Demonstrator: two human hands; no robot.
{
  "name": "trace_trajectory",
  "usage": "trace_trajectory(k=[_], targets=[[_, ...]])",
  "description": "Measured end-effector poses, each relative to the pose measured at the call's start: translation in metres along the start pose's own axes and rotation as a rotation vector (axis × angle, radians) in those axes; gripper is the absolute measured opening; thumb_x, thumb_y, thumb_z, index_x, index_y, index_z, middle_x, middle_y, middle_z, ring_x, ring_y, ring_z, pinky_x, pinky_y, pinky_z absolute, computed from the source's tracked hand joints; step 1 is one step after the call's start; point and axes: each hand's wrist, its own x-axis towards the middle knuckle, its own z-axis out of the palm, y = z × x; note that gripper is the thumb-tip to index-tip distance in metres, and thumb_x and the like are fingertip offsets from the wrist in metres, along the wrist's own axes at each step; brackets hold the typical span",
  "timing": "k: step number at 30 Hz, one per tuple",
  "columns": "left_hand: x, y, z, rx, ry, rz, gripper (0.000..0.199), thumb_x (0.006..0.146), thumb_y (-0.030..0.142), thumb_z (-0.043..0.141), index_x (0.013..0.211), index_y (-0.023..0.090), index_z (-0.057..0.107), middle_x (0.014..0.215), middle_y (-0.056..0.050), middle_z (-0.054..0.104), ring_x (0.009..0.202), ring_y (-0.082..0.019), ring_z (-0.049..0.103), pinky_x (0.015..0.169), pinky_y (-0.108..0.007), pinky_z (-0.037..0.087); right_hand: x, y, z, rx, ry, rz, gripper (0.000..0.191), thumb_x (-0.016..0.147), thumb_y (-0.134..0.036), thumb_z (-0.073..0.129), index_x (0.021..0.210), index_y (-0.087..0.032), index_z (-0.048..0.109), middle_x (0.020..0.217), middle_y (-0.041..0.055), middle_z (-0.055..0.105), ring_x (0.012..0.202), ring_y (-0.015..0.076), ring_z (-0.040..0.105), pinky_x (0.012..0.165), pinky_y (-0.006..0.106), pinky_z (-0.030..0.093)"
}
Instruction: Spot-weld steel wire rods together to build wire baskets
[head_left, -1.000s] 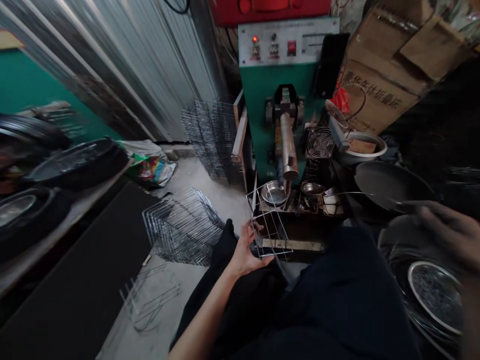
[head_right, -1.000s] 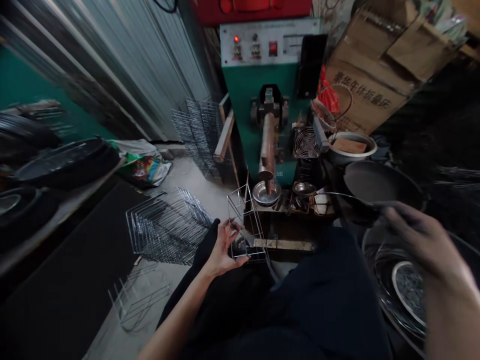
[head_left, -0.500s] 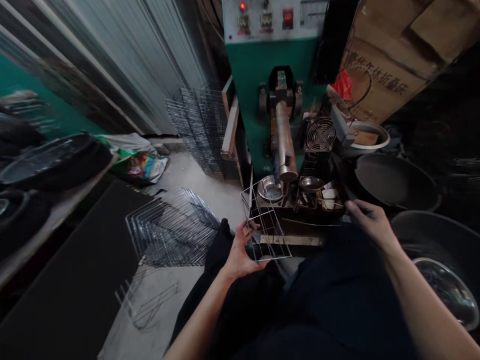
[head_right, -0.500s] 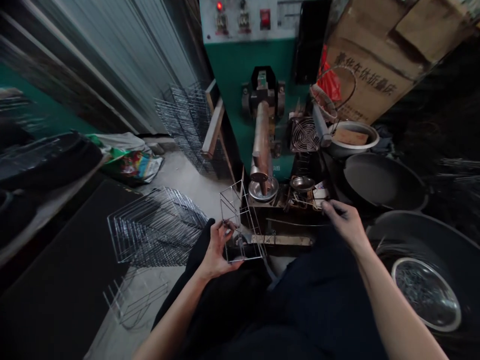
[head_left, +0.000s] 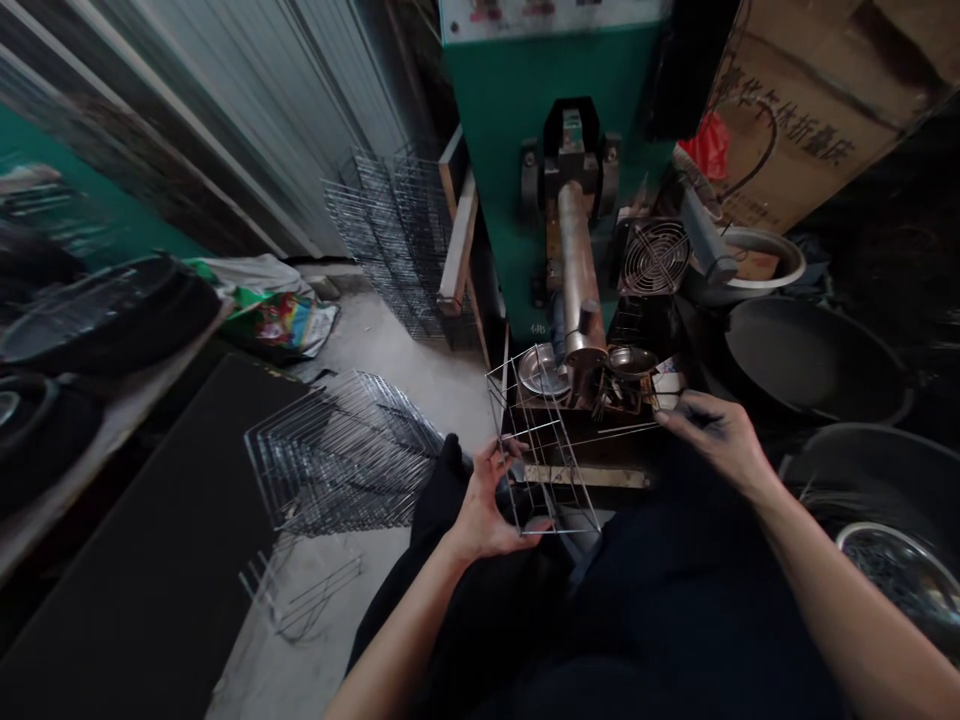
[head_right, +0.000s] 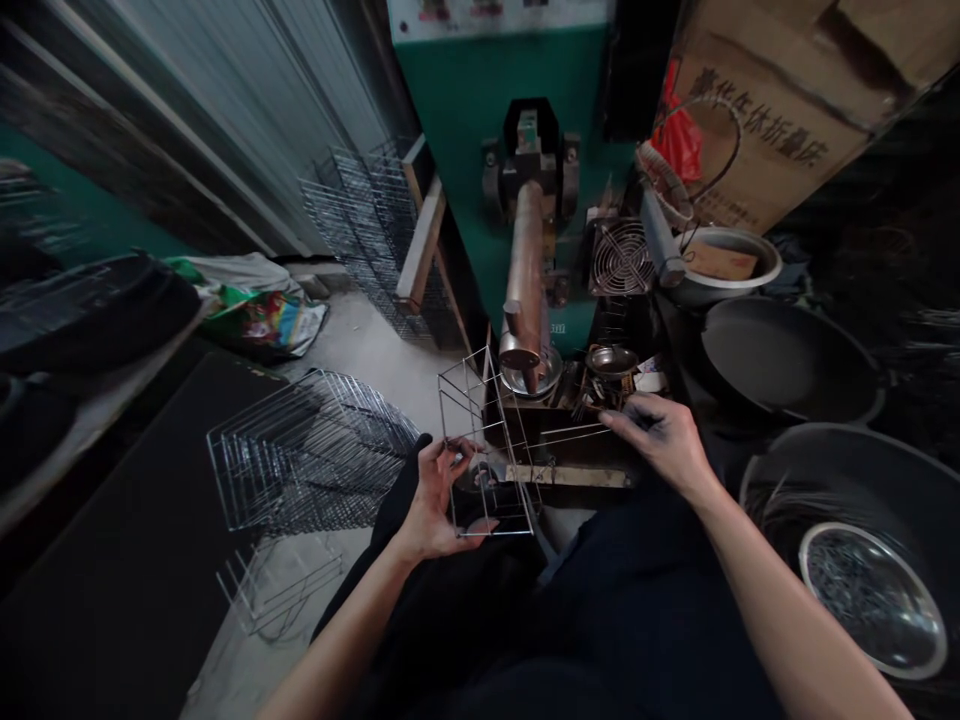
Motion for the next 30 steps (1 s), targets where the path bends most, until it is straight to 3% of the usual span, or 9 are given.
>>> trace_trajectory(k=[11,16,30], targets=[[0.019,-0.041,0.005,0.207,-0.006,-0.011,0.11,0.062,0.032,0.087,0.151,0.024,0.024,0.139,-0.015,0.052,0.129,-0.037,0.061,0.113,-0.059,0.051,0.039,0.025,0.031,0.032,-0.11,-0.042,0.064,0.081,-0.077,0.066,0.057,-0.021,0.048,0.061,-0.0022,0.042,0.061,0.0135,0.038,0.058,0.029,0.029],[0.027,-0.045,0.005,0.216,-0.013,-0.003,0.111,0.062,0.029,0.087,0.152,0.025,0.021,0.137,-0.015,0.054,0.129,-0.037,0.061,0.113,-0.06,0.051,0.049,0.039,0.036,0.017,-0.144,-0.083,0.059,0.084,-0.071,0.067,0.06,-0.02,0.052,0.063,-0.0017,0.046,0.063,0.014,0.041,0.059,0.028,0.03],[0.036,-0.063,0.004,0.226,0.002,0.001,0.123,0.058,0.027,0.091,0.156,0.026,0.015,0.142,-0.018,0.048,0.133,-0.04,0.059,0.113,-0.064,0.05,0.067,0.044,0.038,-0.008,-0.137,-0.1,0.061,0.084,-0.074,0.065,0.059,-0.02,0.055,0.061,-0.0001,0.052,0.062,0.0147,0.045,0.059,0.029,0.034]])
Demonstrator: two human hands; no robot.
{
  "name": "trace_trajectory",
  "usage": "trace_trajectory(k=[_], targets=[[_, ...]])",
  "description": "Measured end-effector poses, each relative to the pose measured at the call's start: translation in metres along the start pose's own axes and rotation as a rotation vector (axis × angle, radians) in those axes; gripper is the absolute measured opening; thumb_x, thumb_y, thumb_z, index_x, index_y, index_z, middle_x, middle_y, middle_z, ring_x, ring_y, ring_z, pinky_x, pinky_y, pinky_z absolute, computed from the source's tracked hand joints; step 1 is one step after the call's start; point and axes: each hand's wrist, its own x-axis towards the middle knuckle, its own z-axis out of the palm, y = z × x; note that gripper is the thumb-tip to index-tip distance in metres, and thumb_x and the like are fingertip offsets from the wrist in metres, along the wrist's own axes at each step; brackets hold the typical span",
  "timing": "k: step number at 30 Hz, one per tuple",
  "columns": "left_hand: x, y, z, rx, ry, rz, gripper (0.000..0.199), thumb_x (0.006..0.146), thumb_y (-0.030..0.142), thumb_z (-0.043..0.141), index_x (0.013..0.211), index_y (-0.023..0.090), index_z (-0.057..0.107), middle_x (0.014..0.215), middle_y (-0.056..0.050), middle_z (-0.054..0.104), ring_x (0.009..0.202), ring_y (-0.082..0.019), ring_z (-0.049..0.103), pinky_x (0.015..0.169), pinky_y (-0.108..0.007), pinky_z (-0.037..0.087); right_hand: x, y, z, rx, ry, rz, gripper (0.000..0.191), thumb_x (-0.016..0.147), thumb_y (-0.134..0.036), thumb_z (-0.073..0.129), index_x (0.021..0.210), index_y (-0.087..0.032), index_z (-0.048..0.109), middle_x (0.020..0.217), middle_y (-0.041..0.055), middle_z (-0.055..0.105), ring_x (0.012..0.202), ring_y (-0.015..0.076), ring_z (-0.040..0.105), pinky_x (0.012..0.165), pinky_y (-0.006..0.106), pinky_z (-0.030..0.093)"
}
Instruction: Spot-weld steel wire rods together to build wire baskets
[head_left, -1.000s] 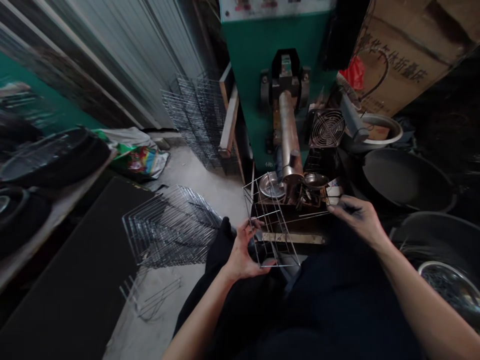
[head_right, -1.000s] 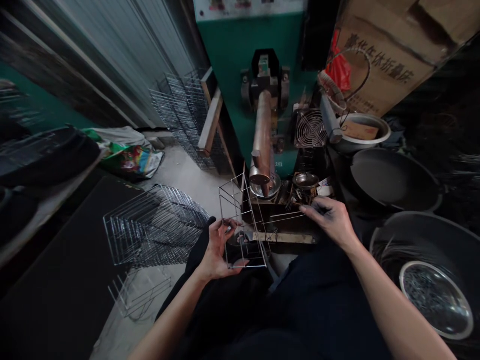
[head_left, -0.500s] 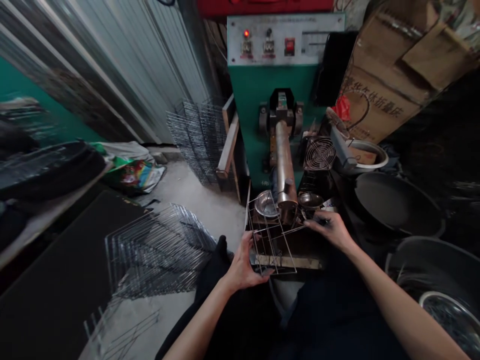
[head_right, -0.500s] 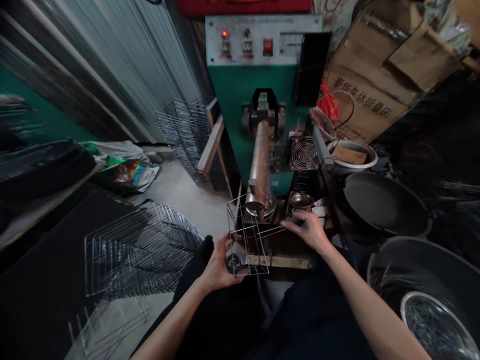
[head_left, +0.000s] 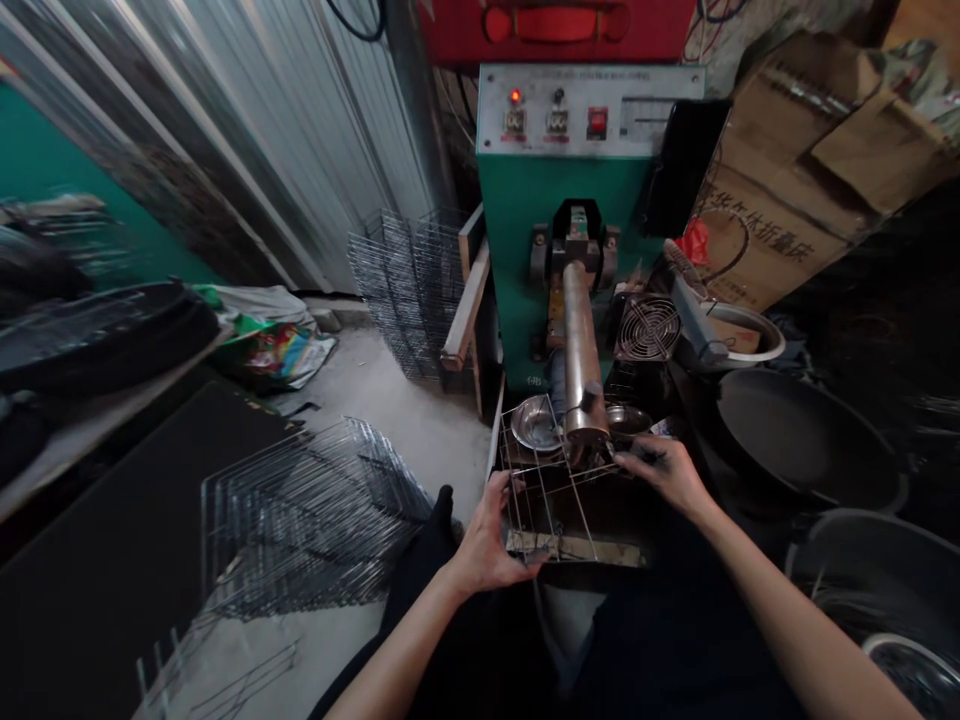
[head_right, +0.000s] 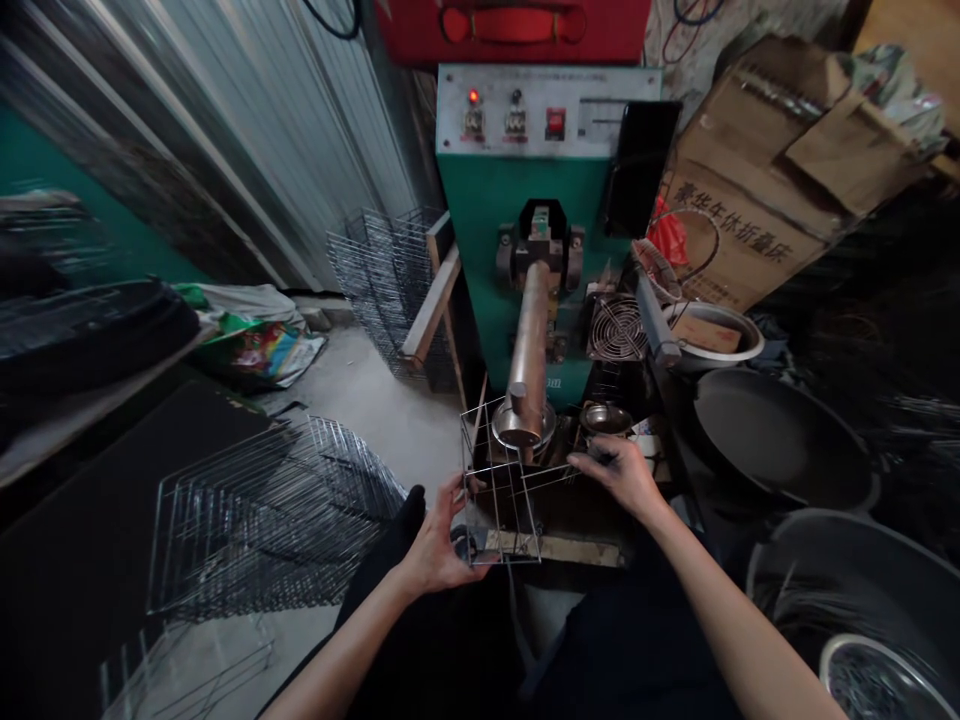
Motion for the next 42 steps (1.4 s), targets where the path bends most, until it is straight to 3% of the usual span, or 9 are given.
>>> trace_trajectory(k=[8,25,30,34,38,42], targets=[[0.009,0.0,-0.002,-0.05,0.008,-0.007,0.119,0.059,0.029,0.09,0.155,0.024,0.02,0.139,-0.017,0.052,0.131,-0.04,0.06,0.112,-0.065,0.049,0.007,0.002,-0.002,0.0,0.009,-0.002,0.062,0.084,-0.075,0.065,0.059,-0.021,0.048,0.06,-0.0021,0.042,0.061,0.0137,0.04,0.056,0.027,0.029],[0.024,-0.001,-0.006,-0.062,0.029,0.03,0.115,0.059,0.032,0.091,0.153,0.024,0.026,0.139,-0.015,0.051,0.128,-0.038,0.06,0.111,-0.061,0.051,0.017,0.0,-0.006,-0.024,0.01,-0.01,0.065,0.082,-0.078,0.064,0.057,-0.021,0.045,0.058,-0.003,0.039,0.059,0.013,0.037,0.055,0.027,0.029],[0.025,-0.003,-0.007,-0.081,0.019,0.055,0.112,0.062,0.032,0.09,0.154,0.028,0.026,0.135,-0.013,0.052,0.126,-0.037,0.059,0.11,-0.062,0.051,0.017,-0.003,-0.009,-0.027,0.008,-0.008,0.061,0.083,-0.073,0.067,0.058,-0.02,0.049,0.06,-0.0021,0.045,0.06,0.0137,0.042,0.056,0.027,0.031],[0.026,-0.002,-0.007,-0.063,0.02,0.048,0.111,0.062,0.034,0.09,0.154,0.027,0.027,0.136,-0.014,0.052,0.125,-0.038,0.06,0.11,-0.063,0.051,0.013,0.01,-0.011,-0.05,0.05,-0.007,0.054,0.085,-0.066,0.069,0.061,-0.02,0.053,0.063,-0.0013,0.049,0.064,0.0145,0.045,0.059,0.027,0.034],[0.026,-0.001,-0.006,-0.053,-0.005,0.03,0.114,0.062,0.038,0.09,0.153,0.024,0.022,0.141,-0.015,0.048,0.128,-0.037,0.059,0.112,-0.064,0.05,0.005,0.036,-0.011,0.044,0.191,0.074,0.057,0.084,-0.072,0.064,0.062,-0.019,0.055,0.065,-0.0003,0.049,0.065,0.0153,0.046,0.061,0.028,0.036],[0.027,0.0,-0.006,-0.058,-0.016,0.031,0.112,0.064,0.039,0.089,0.153,0.025,0.022,0.141,-0.015,0.048,0.128,-0.036,0.06,0.112,-0.062,0.05,0.0,0.053,-0.01,0.146,0.254,0.142,0.059,0.079,-0.073,0.066,0.058,-0.02,0.051,0.063,-0.0018,0.043,0.062,0.0138,0.04,0.058,0.027,0.033]])
